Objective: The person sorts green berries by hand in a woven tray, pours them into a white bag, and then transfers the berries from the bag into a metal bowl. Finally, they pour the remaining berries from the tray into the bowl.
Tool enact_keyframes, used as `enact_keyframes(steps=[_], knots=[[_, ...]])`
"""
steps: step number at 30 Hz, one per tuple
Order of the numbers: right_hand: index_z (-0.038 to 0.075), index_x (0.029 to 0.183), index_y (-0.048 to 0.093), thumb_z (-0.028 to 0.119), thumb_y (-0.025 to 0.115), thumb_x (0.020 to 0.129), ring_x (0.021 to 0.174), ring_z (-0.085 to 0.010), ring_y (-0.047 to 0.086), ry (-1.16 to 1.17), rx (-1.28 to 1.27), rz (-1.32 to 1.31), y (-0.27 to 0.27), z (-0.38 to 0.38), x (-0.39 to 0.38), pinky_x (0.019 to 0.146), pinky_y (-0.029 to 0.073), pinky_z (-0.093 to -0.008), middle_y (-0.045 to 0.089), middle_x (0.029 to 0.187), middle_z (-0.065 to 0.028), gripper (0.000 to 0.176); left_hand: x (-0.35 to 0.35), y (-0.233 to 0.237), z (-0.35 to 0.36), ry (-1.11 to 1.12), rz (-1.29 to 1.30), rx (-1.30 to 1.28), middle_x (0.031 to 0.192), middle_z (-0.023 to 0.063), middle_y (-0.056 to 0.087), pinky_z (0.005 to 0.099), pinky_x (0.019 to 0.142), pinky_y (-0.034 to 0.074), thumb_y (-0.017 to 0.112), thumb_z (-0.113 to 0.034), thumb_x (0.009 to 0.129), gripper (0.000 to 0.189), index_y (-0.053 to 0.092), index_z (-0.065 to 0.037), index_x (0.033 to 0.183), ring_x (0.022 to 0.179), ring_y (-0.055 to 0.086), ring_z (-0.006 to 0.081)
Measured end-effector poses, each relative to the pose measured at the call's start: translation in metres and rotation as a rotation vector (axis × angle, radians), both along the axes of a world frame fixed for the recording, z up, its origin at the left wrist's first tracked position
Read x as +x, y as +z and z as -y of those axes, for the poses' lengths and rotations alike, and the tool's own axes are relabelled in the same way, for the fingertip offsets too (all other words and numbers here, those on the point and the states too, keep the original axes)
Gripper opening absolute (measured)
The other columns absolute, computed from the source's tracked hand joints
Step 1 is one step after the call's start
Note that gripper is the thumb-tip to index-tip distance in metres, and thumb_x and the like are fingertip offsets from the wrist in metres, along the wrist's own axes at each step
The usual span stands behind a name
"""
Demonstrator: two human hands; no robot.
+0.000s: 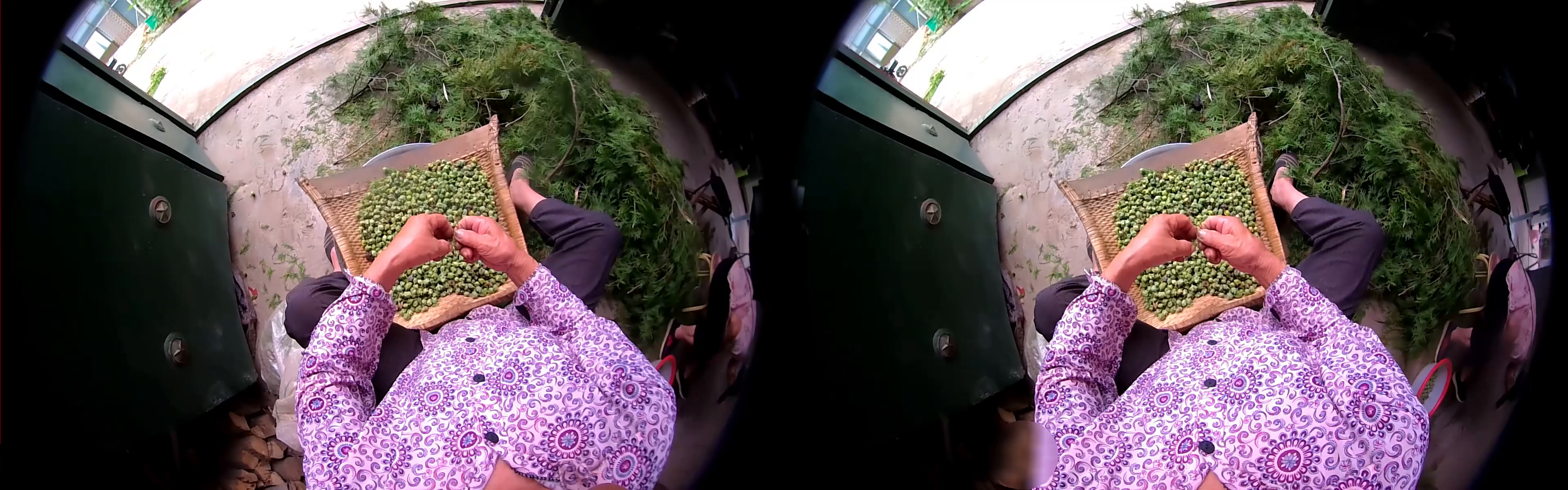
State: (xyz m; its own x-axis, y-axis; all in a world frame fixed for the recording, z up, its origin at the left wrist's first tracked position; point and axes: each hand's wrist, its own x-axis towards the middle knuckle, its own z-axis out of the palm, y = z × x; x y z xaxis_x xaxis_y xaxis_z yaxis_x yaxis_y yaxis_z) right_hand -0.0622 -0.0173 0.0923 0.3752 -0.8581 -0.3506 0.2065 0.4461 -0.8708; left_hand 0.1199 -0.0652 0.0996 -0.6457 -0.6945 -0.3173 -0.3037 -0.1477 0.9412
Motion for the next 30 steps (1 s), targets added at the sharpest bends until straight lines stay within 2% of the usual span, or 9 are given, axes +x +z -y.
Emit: enact_keyframes(steps=[4, 8, 10, 11, 13, 17, 19, 22, 30], knots=[[0.004, 0.083, 0.051, 0.017, 0.054, 0.088, 0.052, -0.0062, 0.049, -0.178, 0.000, 0.058, 0.000, 0.015, -0.027, 0.046, 0.039, -0.0203, 0.053, 0.067, 0.0000, 0.014, -0.001, 0.011, -0.008, -0.169, 0.091, -0.030, 0.067, -0.0007, 0.056, 0.0241, 0.055, 0.044, 0.058, -0.001, 0.068, 0.011, 0.057, -0.001, 0.078, 0.061, 0.051, 0.0076], [0.003, 0.092, 0.053, 0.010, 0.055, 0.083, 0.052, -0.0078, 0.052, -0.530, -0.344, -0.321, -0.006, 0.055, -0.109, 0.046, 0.044, -0.0220, 0.056, 0.068, -0.0022, 0.011, 0.001, 0.019, -0.017, -0.404, 0.312, -0.200, 0.110, 0.0145, 0.058, 0.0330, 0.088, 0.044, 0.062, -0.009, 0.067, 0.046, 0.056, -0.002, 0.112, 0.101, 0.056, 0.0270], [0.004, 0.107, 0.053, 0.008, 0.062, 0.070, 0.078, -0.0276, 0.057, -0.607, -0.818, -1.454, 0.004, 0.067, -0.145, 0.069, 0.047, -0.0378, 0.059, 0.089, -0.0133, 0.039, 0.001, 0.015, -0.017, -0.441, 0.363, -0.281, 0.113, 0.0160, 0.056, 0.0349, 0.089, 0.044, 0.062, -0.014, 0.069, 0.048, 0.053, -0.002, 0.115, 0.103, 0.054, 0.0291], [0.006, 0.110, 0.052, 0.010, 0.064, 0.068, 0.098, -0.0324, 0.050, -0.499, -0.763, -1.826, 0.010, 0.066, -0.150, 0.082, 0.041, -0.0418, 0.054, 0.107, -0.0160, 0.044, 0.002, 0.017, -0.014, -0.437, 0.381, -0.293, 0.114, 0.0165, 0.055, 0.0355, 0.089, 0.044, 0.062, -0.016, 0.070, 0.049, 0.053, -0.002, 0.115, 0.104, 0.053, 0.0297], [0.007, 0.105, 0.055, 0.012, 0.066, 0.066, 0.105, -0.0327, 0.046, -0.528, -0.770, -1.858, 0.007, 0.073, -0.151, 0.085, 0.039, -0.0433, 0.050, 0.115, -0.0151, 0.041, 0.011, 0.036, -0.008, -0.281, 0.272, -0.330, 0.108, 0.0161, 0.056, 0.0341, 0.081, 0.047, 0.064, -0.017, 0.073, 0.047, 0.053, -0.001, 0.115, 0.096, 0.056, 0.0257], [0.004, 0.086, 0.060, 0.015, 0.064, 0.066, 0.096, -0.0333, 0.051, -0.250, -0.842, -1.474, -0.018, 0.101, -0.110, 0.083, 0.042, -0.0408, 0.056, 0.105, -0.0167, 0.024, 0.044, 0.060, 0.023, 0.219, -0.126, -0.097, 0.096, 0.0082, 0.061, 0.0229, 0.065, 0.049, 0.057, -0.007, 0.082, 0.030, 0.054, 0.001, 0.111, 0.077, 0.060, 0.0118], [0.002, 0.094, 0.060, 0.019, 0.066, 0.066, 0.102, -0.0342, 0.050, -0.119, -0.912, -1.306, -0.053, 0.116, -0.077, 0.089, 0.041, -0.0408, 0.054, 0.108, -0.0182, 0.033, 0.059, 0.082, 0.034, 0.533, -0.466, -0.123, 0.093, 0.0101, 0.062, 0.0218, 0.063, 0.048, 0.055, -0.007, 0.084, 0.024, 0.055, 0.001, 0.107, 0.072, 0.061, 0.0115], [0.007, 0.108, 0.057, 0.025, 0.069, 0.067, 0.111, -0.0362, 0.044, 0.138, -0.816, -1.259, -0.064, 0.137, -0.027, 0.096, 0.035, -0.0446, 0.047, 0.119, -0.0206, 0.047, 0.087, 0.084, 0.041, 0.823, -0.545, -0.098, 0.094, 0.0128, 0.062, 0.0243, 0.062, 0.050, 0.053, -0.008, 0.087, 0.019, 0.056, 0.002, 0.103, 0.070, 0.061, 0.0143], [0.013, 0.115, 0.053, 0.047, 0.068, 0.067, 0.114, -0.0320, 0.039, 0.513, -0.580, -1.409, -0.097, 0.191, -0.010, 0.093, 0.029, -0.0447, 0.044, 0.119, -0.0169, 0.060, 0.089, 0.091, 0.042, 0.839, -0.545, -0.063, 0.094, 0.0139, 0.062, 0.0243, 0.063, 0.049, 0.053, -0.009, 0.087, 0.020, 0.056, 0.003, 0.103, 0.071, 0.061, 0.0141]])
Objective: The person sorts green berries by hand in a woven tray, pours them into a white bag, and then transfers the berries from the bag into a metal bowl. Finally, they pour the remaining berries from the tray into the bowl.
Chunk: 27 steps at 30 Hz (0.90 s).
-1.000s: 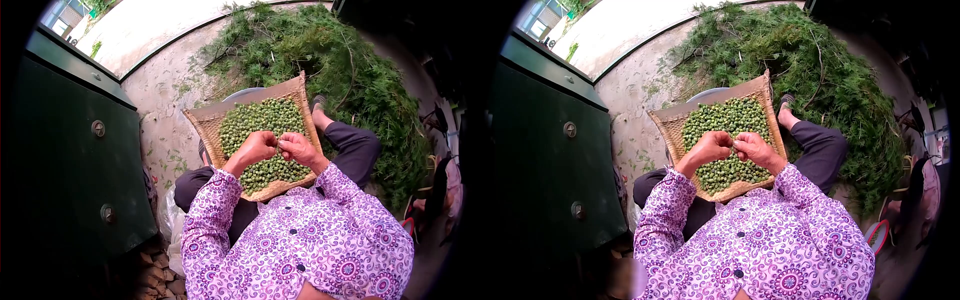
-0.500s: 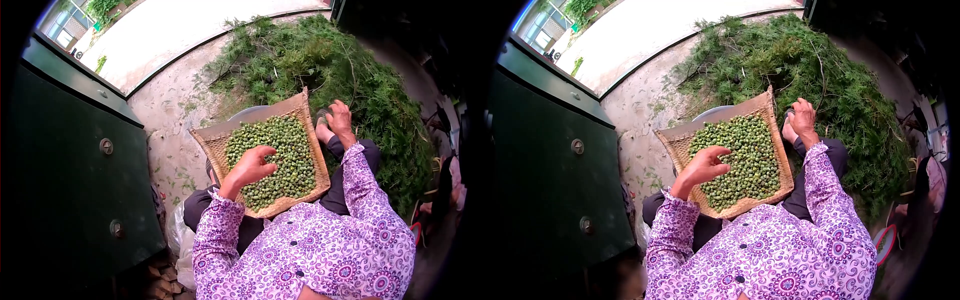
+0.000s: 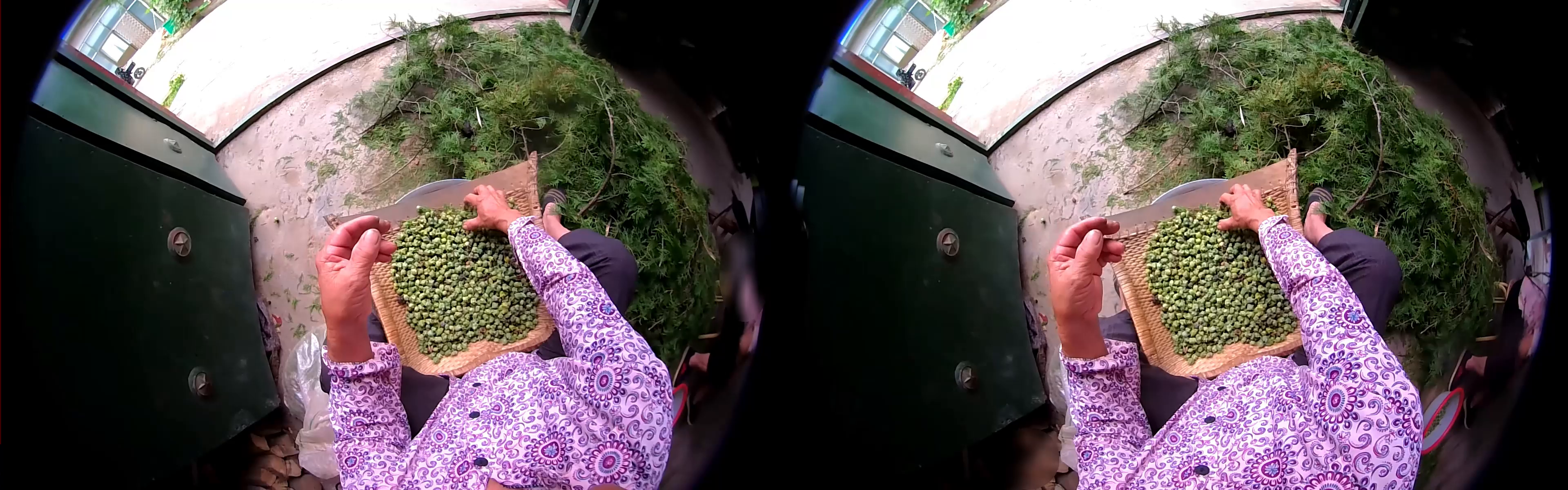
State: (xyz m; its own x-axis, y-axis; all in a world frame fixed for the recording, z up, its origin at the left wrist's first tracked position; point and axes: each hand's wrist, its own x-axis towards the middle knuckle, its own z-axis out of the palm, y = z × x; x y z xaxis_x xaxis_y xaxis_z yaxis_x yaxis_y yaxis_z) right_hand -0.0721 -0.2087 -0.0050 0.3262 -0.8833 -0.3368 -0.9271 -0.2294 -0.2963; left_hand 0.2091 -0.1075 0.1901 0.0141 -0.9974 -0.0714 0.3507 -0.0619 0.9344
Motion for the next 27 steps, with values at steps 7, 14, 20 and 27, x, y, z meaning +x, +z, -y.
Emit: enact_keyframes(steps=[7, 14, 20, 27], knots=[[0.010, 0.108, 0.054, 0.048, 0.063, 0.071, 0.094, -0.0333, 0.052, -0.021, -0.015, 0.025, -0.008, -0.016, 0.001, 0.082, 0.040, -0.0439, 0.055, 0.097, -0.0171, 0.054, -0.005, 0.000, -0.001, 0.005, 0.028, -0.011, 0.094, 0.0136, 0.062, 0.0242, 0.064, 0.049, 0.053, -0.009, 0.087, 0.020, 0.056, 0.003, 0.103, 0.072, 0.061, 0.0134], [0.013, 0.119, 0.051, 0.052, 0.059, 0.073, 0.099, -0.0365, 0.054, -0.042, 0.198, 0.114, 0.013, -0.060, 0.015, 0.088, 0.039, -0.0461, 0.060, 0.103, -0.0192, 0.061, -0.013, -0.007, 0.001, -0.025, 0.037, -0.028, 0.092, 0.0124, 0.063, 0.0227, 0.061, 0.050, 0.054, -0.009, 0.086, 0.019, 0.057, 0.003, 0.100, 0.068, 0.061, 0.0123], [0.011, 0.115, 0.053, 0.052, 0.064, 0.069, 0.084, -0.0363, 0.059, 0.083, 0.216, 0.160, 0.027, -0.111, 0.034, 0.074, 0.046, -0.0431, 0.061, 0.092, -0.0214, 0.064, -0.020, -0.007, 0.002, -0.019, 0.015, -0.031, 0.086, 0.0071, 0.063, 0.0196, 0.059, 0.047, 0.060, -0.012, 0.084, 0.018, 0.059, 0.001, 0.097, 0.066, 0.058, 0.0085], [0.013, 0.123, 0.050, 0.047, 0.070, 0.065, 0.087, -0.0331, 0.058, 0.421, 0.304, 0.216, 0.055, -0.144, 0.045, 0.075, 0.044, -0.0420, 0.059, 0.092, -0.0191, 0.070, -0.019, -0.008, 0.000, -0.022, 0.048, -0.037, 0.087, 0.0110, 0.063, 0.0215, 0.060, 0.049, 0.056, -0.010, 0.085, 0.017, 0.059, 0.002, 0.098, 0.065, 0.061, 0.0114]])
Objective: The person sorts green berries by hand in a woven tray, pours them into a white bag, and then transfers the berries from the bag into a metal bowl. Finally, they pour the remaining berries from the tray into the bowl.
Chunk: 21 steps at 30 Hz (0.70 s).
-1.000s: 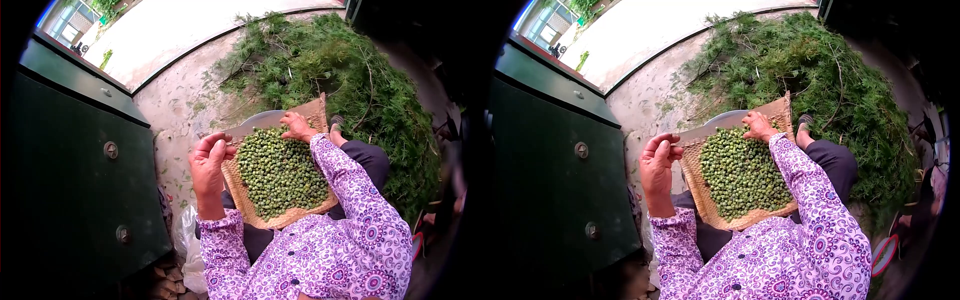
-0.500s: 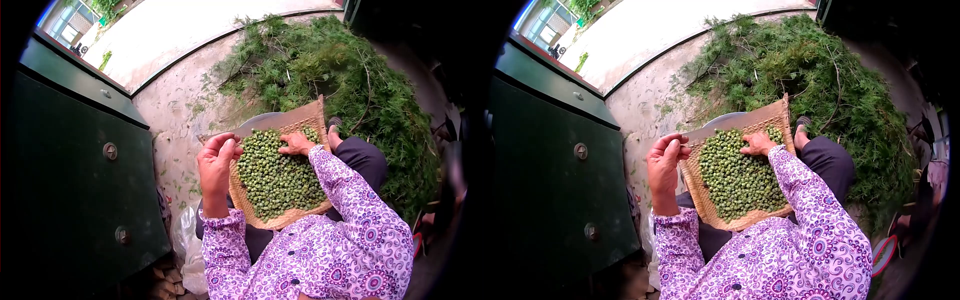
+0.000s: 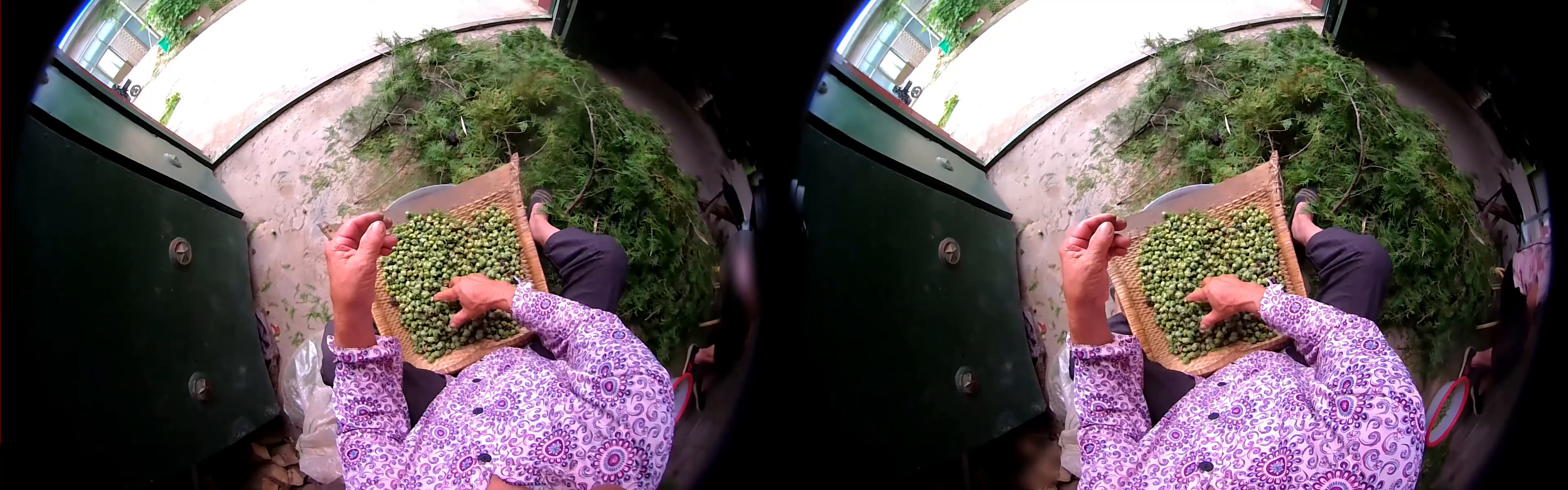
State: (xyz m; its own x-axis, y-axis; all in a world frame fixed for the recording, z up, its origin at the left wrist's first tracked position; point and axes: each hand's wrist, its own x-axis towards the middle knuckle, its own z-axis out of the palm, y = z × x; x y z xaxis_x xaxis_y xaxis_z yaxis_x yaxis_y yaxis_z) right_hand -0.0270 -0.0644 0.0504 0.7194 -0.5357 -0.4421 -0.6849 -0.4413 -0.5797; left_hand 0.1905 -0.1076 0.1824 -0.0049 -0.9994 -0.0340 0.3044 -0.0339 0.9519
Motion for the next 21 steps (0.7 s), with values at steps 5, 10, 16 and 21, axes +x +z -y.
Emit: enact_keyframes(steps=[5, 10, 16, 21], knots=[[0.012, 0.120, 0.052, 0.046, 0.073, 0.063, 0.106, -0.0326, 0.047, -0.287, -0.314, 0.117, -0.032, 0.072, 0.005, 0.088, 0.040, -0.0424, 0.050, 0.114, -0.0181, 0.070, 0.002, 0.002, -0.002, 0.003, 0.009, 0.003, 0.088, 0.0108, 0.063, 0.0224, 0.062, 0.049, 0.056, -0.010, 0.086, 0.019, 0.058, 0.002, 0.100, 0.067, 0.061, 0.0116], [0.015, 0.118, 0.053, 0.047, 0.071, 0.065, 0.110, -0.0310, 0.042, -0.411, -0.457, 0.080, -0.065, 0.121, 0.025, 0.092, 0.035, -0.0450, 0.046, 0.119, -0.0145, 0.065, 0.007, 0.006, -0.004, 0.016, 0.022, 0.011, 0.090, 0.0108, 0.063, 0.0226, 0.064, 0.049, 0.056, -0.010, 0.085, 0.020, 0.058, 0.003, 0.100, 0.069, 0.060, 0.0113], [0.016, 0.109, 0.056, 0.048, 0.070, 0.064, 0.108, -0.0296, 0.040, -0.569, -0.447, 0.056, -0.076, 0.108, 0.054, 0.086, 0.036, -0.0474, 0.046, 0.111, -0.0122, 0.057, 0.009, 0.014, -0.005, 0.019, -0.047, 0.027, 0.090, 0.0065, 0.062, 0.0206, 0.066, 0.048, 0.059, -0.011, 0.084, 0.020, 0.058, 0.002, 0.100, 0.071, 0.059, 0.0091], [0.019, 0.112, 0.054, 0.049, 0.070, 0.064, 0.108, -0.0313, 0.040, -0.551, -0.350, -0.007, -0.067, 0.103, 0.066, 0.088, 0.036, -0.0501, 0.046, 0.111, -0.0137, 0.059, 0.012, 0.014, -0.008, 0.023, -0.073, 0.030, 0.091, 0.0068, 0.062, 0.0210, 0.066, 0.048, 0.060, -0.012, 0.084, 0.021, 0.058, 0.002, 0.100, 0.072, 0.059, 0.0096]])
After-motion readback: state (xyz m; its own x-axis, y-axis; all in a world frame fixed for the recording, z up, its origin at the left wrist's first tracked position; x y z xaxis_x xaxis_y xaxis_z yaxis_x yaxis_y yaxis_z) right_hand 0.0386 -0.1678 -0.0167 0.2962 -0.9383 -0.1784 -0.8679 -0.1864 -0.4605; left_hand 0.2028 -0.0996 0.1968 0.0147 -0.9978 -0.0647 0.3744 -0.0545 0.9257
